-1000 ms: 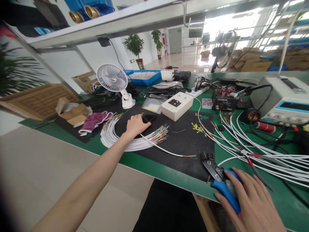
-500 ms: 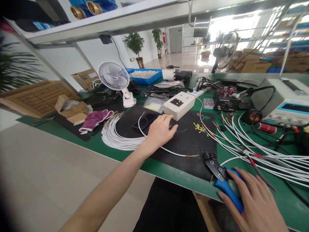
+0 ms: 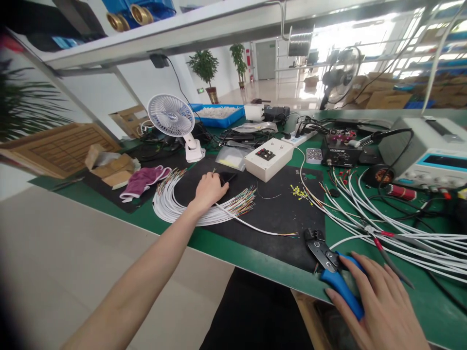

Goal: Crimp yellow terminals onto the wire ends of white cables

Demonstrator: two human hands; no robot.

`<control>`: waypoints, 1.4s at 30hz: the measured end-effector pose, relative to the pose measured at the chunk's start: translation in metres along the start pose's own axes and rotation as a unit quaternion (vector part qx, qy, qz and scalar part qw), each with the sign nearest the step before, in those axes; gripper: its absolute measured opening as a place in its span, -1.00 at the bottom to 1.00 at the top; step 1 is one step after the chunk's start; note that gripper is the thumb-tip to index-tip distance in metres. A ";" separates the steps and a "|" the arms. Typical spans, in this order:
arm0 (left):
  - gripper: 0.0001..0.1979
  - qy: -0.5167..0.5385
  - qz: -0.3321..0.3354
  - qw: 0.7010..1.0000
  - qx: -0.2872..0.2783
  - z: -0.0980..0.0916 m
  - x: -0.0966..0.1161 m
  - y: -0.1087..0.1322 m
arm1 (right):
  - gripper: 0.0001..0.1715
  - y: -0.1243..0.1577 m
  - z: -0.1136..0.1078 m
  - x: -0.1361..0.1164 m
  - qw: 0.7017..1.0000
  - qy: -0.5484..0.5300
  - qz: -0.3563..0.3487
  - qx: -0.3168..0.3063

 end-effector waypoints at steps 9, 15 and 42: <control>-0.38 -0.007 -0.065 0.998 0.001 0.015 -0.011 -0.007 | -0.16 0.000 0.000 0.000 1.000 0.000 0.008 -0.002; -0.25 0.011 -0.019 1.000 0.015 -0.001 0.000 0.003 | -0.15 0.002 0.003 0.001 1.000 0.002 0.003 0.000; -0.82 0.081 0.358 0.928 -0.059 0.017 0.237 0.066 | -0.27 -0.009 -0.010 -0.010 0.998 -0.016 0.061 -0.013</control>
Point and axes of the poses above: each hand's wrist, its own y-axis away from the middle knuckle, its own z-axis out of the palm, x = y × z, the point moved 6 cm from there along -y, towards the middle knuckle, and after that the axes turned 4 degrees about -x, right-handed, at the moved point
